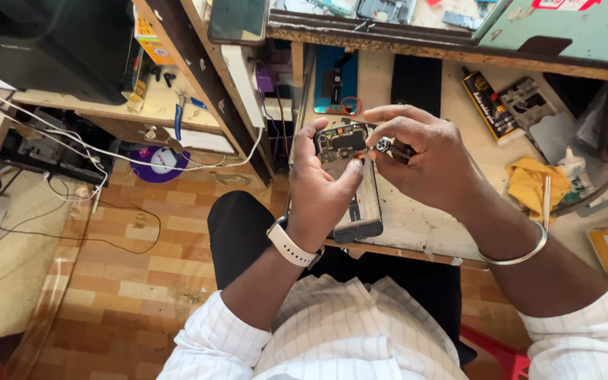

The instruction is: The person applies adhesive from a tube onto an opened smartphone frame, then presses the frame together and works along its edges. They use a small screwdriver-like tool to pry and work around the phone body, then unscrew components and lift the battery out of the phone.

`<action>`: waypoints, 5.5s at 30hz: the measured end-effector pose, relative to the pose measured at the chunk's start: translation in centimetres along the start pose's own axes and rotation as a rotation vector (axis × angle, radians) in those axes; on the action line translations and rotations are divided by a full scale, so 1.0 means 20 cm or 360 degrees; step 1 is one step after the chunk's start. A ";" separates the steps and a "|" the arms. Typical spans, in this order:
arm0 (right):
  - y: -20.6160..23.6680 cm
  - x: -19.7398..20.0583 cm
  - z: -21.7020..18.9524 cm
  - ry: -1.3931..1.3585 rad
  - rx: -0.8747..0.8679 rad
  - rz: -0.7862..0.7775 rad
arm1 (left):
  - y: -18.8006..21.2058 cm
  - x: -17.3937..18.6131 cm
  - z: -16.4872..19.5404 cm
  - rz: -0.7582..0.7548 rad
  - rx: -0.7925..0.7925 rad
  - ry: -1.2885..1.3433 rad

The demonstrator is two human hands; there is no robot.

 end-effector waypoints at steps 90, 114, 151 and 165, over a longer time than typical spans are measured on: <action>0.01 -0.22 0.34 -0.1388 -0.0991 0.0089 | -0.03 0.06 0.04 0.0071 -0.0206 -0.0348; 0.02 -0.26 0.33 -0.0812 -0.0906 -0.0014 | -0.04 0.08 0.02 0.0127 -0.0131 -0.0337; 0.01 -0.31 0.37 -0.0902 -0.0900 -0.0063 | -0.06 0.08 0.01 0.0121 -0.0077 -0.0326; 0.00 -0.18 0.36 -0.1151 -0.0995 -0.0201 | -0.05 0.02 0.04 0.0118 -0.0187 -0.0327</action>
Point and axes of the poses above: each hand's wrist, its own y-axis away from the middle knuckle, its own x-axis out of the back of the hand, z = x × y, the point moved 4 cm from there along -y, towards the middle knuckle, and after that the axes turned 3 degrees about x, right-handed, at the moved point
